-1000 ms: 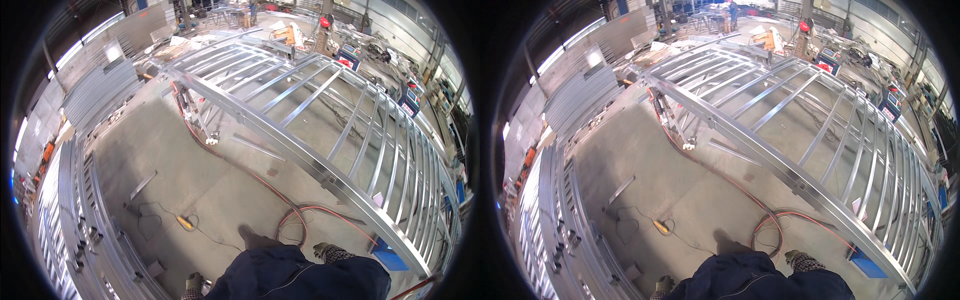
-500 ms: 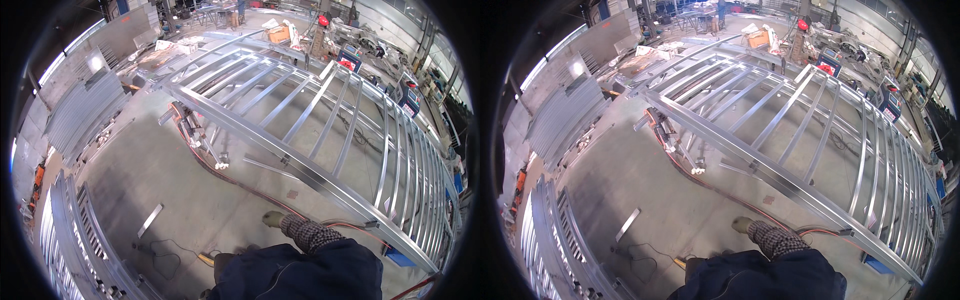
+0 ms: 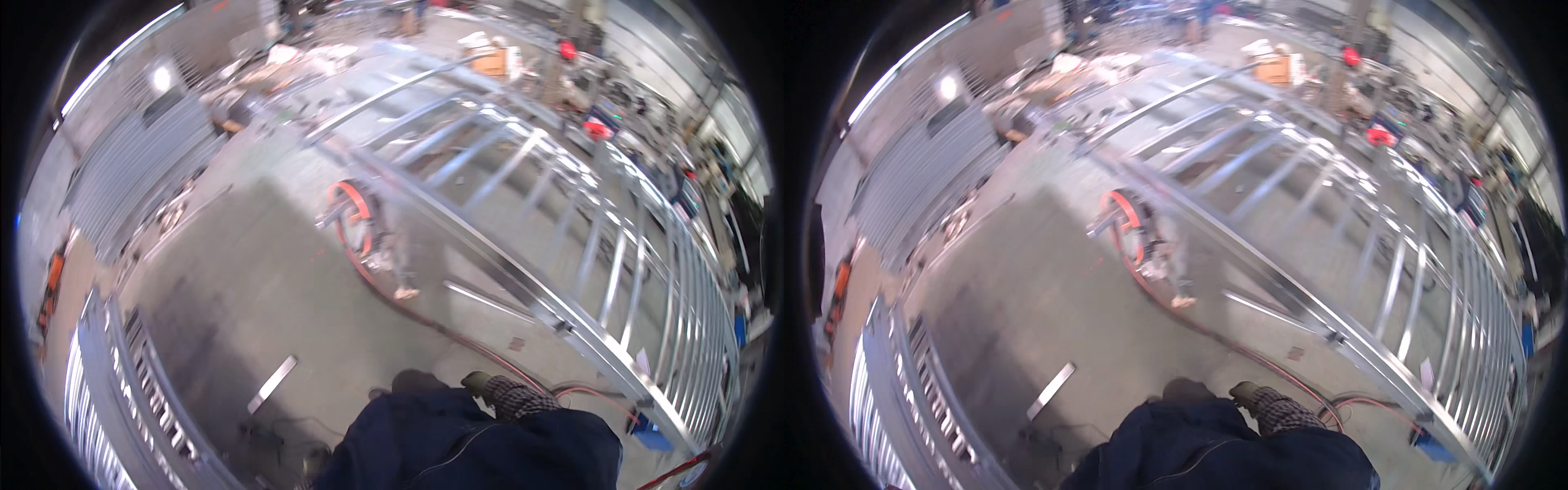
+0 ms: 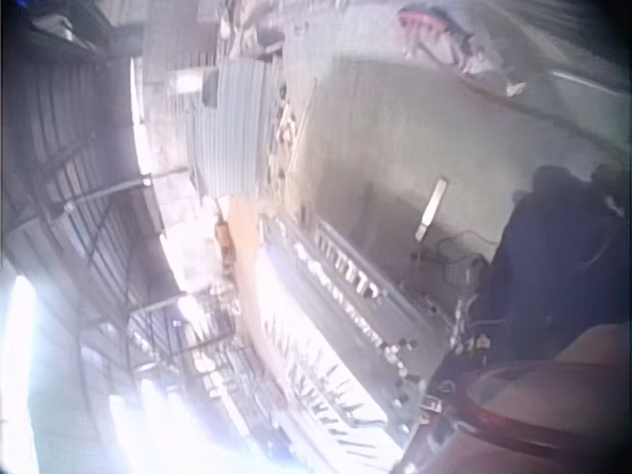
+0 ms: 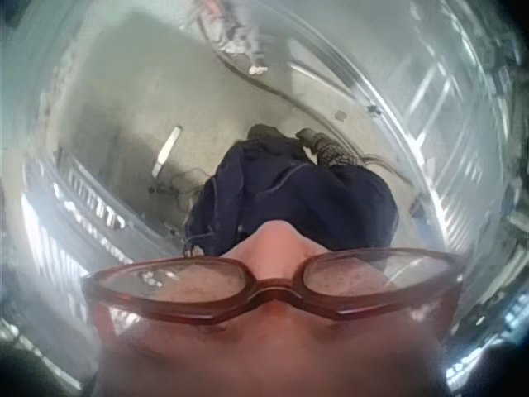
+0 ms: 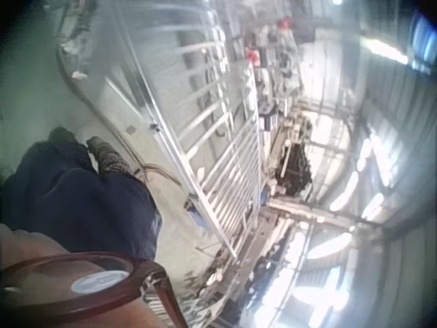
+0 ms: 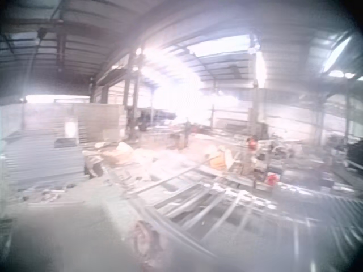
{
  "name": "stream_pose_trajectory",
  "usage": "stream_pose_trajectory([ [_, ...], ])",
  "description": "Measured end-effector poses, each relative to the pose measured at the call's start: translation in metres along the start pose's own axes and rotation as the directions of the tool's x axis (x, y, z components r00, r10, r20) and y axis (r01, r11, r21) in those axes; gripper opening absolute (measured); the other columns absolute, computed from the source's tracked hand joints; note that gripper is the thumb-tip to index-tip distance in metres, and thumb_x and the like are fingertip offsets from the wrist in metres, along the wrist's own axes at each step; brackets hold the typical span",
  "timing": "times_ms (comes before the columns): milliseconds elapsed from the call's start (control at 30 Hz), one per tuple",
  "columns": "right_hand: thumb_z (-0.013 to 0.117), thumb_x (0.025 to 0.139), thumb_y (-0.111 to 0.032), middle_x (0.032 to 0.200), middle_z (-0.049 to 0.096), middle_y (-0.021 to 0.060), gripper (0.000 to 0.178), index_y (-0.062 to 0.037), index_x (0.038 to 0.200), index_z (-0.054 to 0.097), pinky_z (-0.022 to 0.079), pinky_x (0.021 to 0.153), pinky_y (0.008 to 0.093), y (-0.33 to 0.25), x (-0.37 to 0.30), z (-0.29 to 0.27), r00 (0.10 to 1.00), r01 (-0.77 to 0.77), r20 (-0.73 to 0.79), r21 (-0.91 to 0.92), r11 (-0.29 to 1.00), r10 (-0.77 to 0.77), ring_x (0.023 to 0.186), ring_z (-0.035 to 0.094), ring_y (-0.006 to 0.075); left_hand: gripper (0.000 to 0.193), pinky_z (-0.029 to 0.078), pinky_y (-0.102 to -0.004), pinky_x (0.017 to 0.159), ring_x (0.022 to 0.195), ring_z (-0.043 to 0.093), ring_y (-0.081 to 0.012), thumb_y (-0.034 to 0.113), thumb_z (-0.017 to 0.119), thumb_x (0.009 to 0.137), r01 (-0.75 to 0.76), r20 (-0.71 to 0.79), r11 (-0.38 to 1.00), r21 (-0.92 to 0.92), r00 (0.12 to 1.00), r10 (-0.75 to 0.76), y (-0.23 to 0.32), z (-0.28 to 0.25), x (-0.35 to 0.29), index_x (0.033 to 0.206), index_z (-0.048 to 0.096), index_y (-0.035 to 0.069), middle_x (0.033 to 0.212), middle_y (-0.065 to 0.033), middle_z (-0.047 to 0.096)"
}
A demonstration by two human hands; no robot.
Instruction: The person picks up long metal bars from the floor and places them into a large metal frame structure. They repeatedly walk between a pile of bars and the frame, inserting each bar into the frame's slots and adjusting its position with both hands.
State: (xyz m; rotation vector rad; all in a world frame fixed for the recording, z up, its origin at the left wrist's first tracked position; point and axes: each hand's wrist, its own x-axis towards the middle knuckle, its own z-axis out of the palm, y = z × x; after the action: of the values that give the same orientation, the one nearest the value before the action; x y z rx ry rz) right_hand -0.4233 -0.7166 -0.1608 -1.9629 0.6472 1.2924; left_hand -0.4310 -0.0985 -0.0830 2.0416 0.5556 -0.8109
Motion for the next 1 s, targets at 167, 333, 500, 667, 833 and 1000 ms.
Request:
stream_pose_trajectory([
  [167, 0.062, 0.105, -0.042, 0.126, 0.075, 0.0123, 0.045, -0.0099, 0.137, 0.068, 0.06, 0.093, 0.0438, -0.042, 0.069, 0.02, 0.994, -0.102, 0.061, 0.341, 0.934, 0.087, 0.109, 0.071, 0.0276, 0.046, 0.058, -0.035, 0.084, 0.09, 0.075, -0.0211, 0.037, 0.061, 0.102, -0.075, -0.18, 0.995, -0.057, 0.982, 0.064, 0.09, -0.102, 0.086, 0.12, 0.077, -0.002, 0.096, -0.0124, 0.08],
  [333, 0.064, 0.102, -0.042, 0.133, 0.073, 0.013, 0.046, -0.01, 0.135, 0.069, 0.059, 0.093, 0.0447, -0.155, 0.123, -0.038, 0.98, 0.143, 0.162, -0.198, 0.97, -0.111, 0.119, 0.07, 0.0296, 0.047, 0.058, -0.0354, 0.087, 0.095, 0.072, -0.0191, 0.035, 0.069, 0.104, -0.036, -0.134, 0.96, -0.276, 0.991, -0.001, 0.144, -0.164, 0.179, 0.129, 0.072, -0.005, 0.107, -0.0113, 0.078],
  [500, 0.066, 0.098, -0.038, 0.122, 0.079, 0.0144, 0.036, -0.0091, 0.114, 0.08, 0.059, 0.092, 0.0451, -0.349, 0.2, -0.09, 0.9, 0.389, 0.034, -0.515, 0.764, -0.435, 0.116, 0.075, 0.0307, 0.05, 0.057, -0.0369, 0.089, 0.095, 0.074, -0.0204, 0.039, 0.064, 0.099, 0.166, -0.04, 0.976, -0.139, 0.984, -0.173, 0.122, -0.209, 0.226, 0.126, 0.074, -0.002, 0.105, -0.0125, 0.079],
  [667, 0.063, 0.101, -0.033, 0.101, 0.079, 0.0118, 0.036, -0.0031, 0.115, 0.078, 0.059, 0.085, 0.0388, -0.609, 0.219, -0.148, 0.939, 0.343, -0.032, 0.011, 0.939, -0.343, 0.088, 0.076, 0.0234, 0.044, 0.057, -0.0364, 0.09, 0.095, 0.075, -0.0223, 0.034, 0.063, 0.099, 0.312, -0.059, 0.829, -0.463, 0.923, -0.38, 0.115, -0.253, 0.242, 0.121, 0.074, -0.002, 0.105, -0.0133, 0.079],
  [833, 0.064, 0.101, -0.034, 0.097, 0.076, 0.0111, 0.043, 0.0026, 0.123, 0.07, 0.059, 0.08, 0.0341, -0.829, 0.247, -0.198, 0.863, 0.506, -0.06, 0.091, 0.858, -0.502, 0.085, 0.074, 0.0202, 0.039, 0.059, -0.0433, 0.089, 0.1, 0.074, -0.025, 0.033, 0.067, 0.097, 0.39, 0.007, 0.849, -0.355, 0.91, -0.415, 0.087, -0.28, 0.336, 0.115, 0.076, -0.001, 0.112, -0.0133, 0.078],
  [1000, 0.064, 0.102, -0.035, 0.097, 0.074, 0.0083, 0.04, -0.0054, 0.13, 0.067, 0.055, 0.065, 0.0372, -0.921, 0.304, -0.234, 0.944, 0.329, -0.096, 0.236, 0.914, -0.315, 0.08, 0.071, 0.0202, 0.038, 0.059, -0.0431, 0.091, 0.104, 0.074, -0.0224, 0.035, 0.066, 0.096, 0.404, -0.029, 0.822, -0.402, 0.891, -0.453, 0.118, -0.361, 0.479, 0.109, 0.079, 0.002, 0.112, -0.0138, 0.08],
])
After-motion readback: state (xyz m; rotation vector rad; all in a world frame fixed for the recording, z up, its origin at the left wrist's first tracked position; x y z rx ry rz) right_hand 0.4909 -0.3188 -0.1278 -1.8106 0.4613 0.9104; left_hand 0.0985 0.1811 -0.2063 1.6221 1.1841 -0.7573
